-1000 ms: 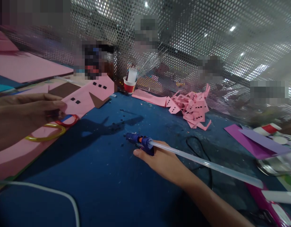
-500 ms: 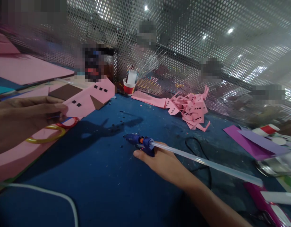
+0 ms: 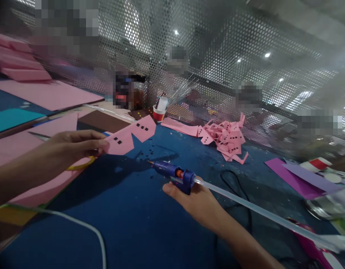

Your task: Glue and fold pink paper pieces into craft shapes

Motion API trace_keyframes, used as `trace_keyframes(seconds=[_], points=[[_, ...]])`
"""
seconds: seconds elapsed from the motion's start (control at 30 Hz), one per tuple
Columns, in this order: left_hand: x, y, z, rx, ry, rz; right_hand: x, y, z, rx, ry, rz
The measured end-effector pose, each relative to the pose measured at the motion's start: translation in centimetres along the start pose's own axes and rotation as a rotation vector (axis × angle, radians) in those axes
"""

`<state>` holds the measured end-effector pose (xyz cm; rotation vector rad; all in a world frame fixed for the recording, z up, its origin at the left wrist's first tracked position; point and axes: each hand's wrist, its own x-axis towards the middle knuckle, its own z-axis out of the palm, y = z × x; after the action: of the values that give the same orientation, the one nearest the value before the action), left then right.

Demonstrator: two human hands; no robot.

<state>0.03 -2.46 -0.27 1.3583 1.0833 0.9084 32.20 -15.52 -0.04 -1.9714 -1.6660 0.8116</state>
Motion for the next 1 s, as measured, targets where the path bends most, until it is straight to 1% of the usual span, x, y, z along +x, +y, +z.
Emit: trace_keyframes(seconds=[0.07, 0.13, 0.27, 0.4, 0.53, 0.67, 0.7, 0.87, 1.0], points=[[-0.3, 0.0, 0.4, -0.008, -0.048, 0.015, -0.5, 0.0, 0.2, 0.048, 0.028, -0.018], [-0.5, 0.0, 0.7, -0.007, -0.072, 0.04, -1.1, -0.3, 0.5, 0.101, 0.045, -0.048], [-0.8, -0.3, 0.9, 0.05, -0.105, 0.094, -2.1, -1.4, 1.3, 0.158, 0.031, -0.11], [-0.9, -0.5, 1.3, 0.086, -0.158, 0.155, -2.5, -2.9, 2.1, 0.145, 0.082, -0.1], [-0.8, -0.3, 1.8, 0.077, -0.162, 0.168, -2.6, -3.6, 2.6, 0.102, 0.09, -0.182], [-0.8, -0.3, 1.9, 0.073, -0.155, 0.168, -2.6, -3.3, 3.1, 0.094, 0.149, -0.24], [-0.8, -0.3, 1.9, 0.077, -0.156, 0.167, -2.6, -3.2, 3.1, 0.099, 0.15, -0.252], [-0.7, -0.4, 1.9, 0.084, -0.163, 0.173, -2.5, -3.5, 3.0, 0.111, 0.052, -0.301], [-1.0, -0.4, 2.1, 0.083, -0.158, 0.157, -2.4, -3.5, 3.0, 0.127, 0.049, -0.315]])
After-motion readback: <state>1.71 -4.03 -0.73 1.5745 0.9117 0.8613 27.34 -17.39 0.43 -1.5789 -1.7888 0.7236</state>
